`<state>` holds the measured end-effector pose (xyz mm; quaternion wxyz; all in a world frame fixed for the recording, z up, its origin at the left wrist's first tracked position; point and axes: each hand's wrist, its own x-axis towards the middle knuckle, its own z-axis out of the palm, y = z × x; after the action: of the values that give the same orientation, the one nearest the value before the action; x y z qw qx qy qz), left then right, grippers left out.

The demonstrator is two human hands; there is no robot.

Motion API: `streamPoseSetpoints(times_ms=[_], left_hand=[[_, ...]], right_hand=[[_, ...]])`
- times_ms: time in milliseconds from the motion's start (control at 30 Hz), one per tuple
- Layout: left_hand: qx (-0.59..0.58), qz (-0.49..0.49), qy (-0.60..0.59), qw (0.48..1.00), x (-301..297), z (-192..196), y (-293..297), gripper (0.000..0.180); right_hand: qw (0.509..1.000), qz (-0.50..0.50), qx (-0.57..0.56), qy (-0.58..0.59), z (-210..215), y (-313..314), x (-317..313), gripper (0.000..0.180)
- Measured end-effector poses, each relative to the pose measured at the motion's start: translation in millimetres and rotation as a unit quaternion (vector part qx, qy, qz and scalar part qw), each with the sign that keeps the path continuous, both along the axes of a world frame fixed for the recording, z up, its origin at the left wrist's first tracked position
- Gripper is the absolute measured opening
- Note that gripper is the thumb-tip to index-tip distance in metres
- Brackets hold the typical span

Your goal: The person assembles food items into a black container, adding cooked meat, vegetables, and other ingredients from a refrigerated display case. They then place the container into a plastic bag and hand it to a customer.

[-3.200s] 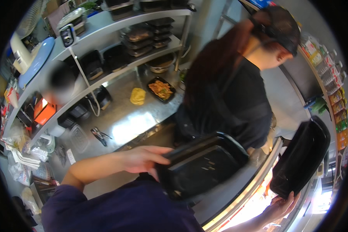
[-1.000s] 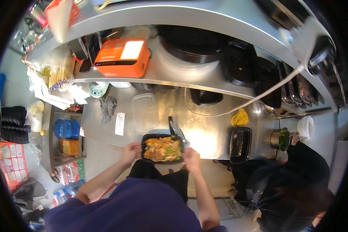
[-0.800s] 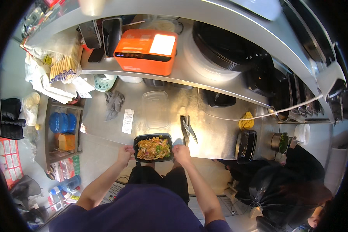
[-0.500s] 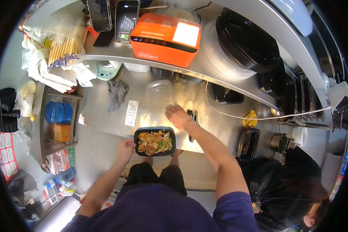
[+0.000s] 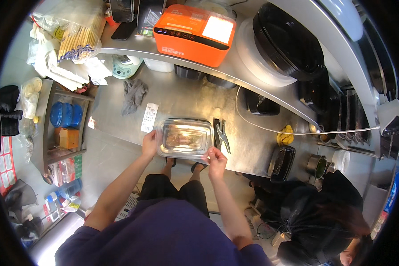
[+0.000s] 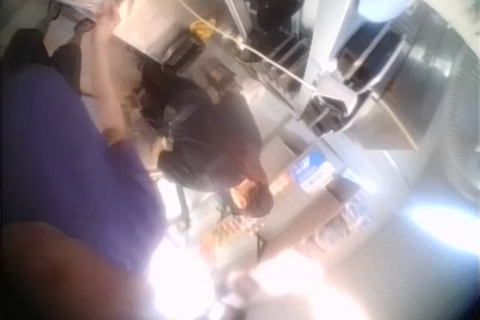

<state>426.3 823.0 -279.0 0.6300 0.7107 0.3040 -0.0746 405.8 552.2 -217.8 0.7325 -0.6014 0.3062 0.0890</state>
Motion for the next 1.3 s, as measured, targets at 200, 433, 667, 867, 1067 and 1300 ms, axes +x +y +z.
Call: streamPoseSetpoints(times_ms=[200,433,667,867,1067,1300], left_hand=[[-0.045,0.076,-0.044,0.995,-20,4,-16,0.026],[0.242,-0.029,-0.112,0.963,1,1,-25,0.025],[0.245,-0.080,-0.121,0.958,1,1,-24,0.024],[0.369,-0.210,-0.260,0.867,13,14,-26,0.050],[0.360,-0.290,-0.296,0.836,23,5,-17,0.057],[0.344,-0.466,-0.233,0.781,56,74,-45,0.071]], right_hand=[[0.986,-0.027,-0.162,-0.023,-54,10,-5,0.026],[0.860,0.127,-0.474,-0.140,-32,1,31,0.017],[0.787,0.270,-0.547,-0.084,-21,0,27,0.044],[0.699,0.318,-0.593,-0.241,-21,10,35,0.061],[0.658,0.368,-0.606,-0.254,-33,21,45,0.071],[0.696,0.300,-0.613,-0.224,-41,-37,28,0.057]])
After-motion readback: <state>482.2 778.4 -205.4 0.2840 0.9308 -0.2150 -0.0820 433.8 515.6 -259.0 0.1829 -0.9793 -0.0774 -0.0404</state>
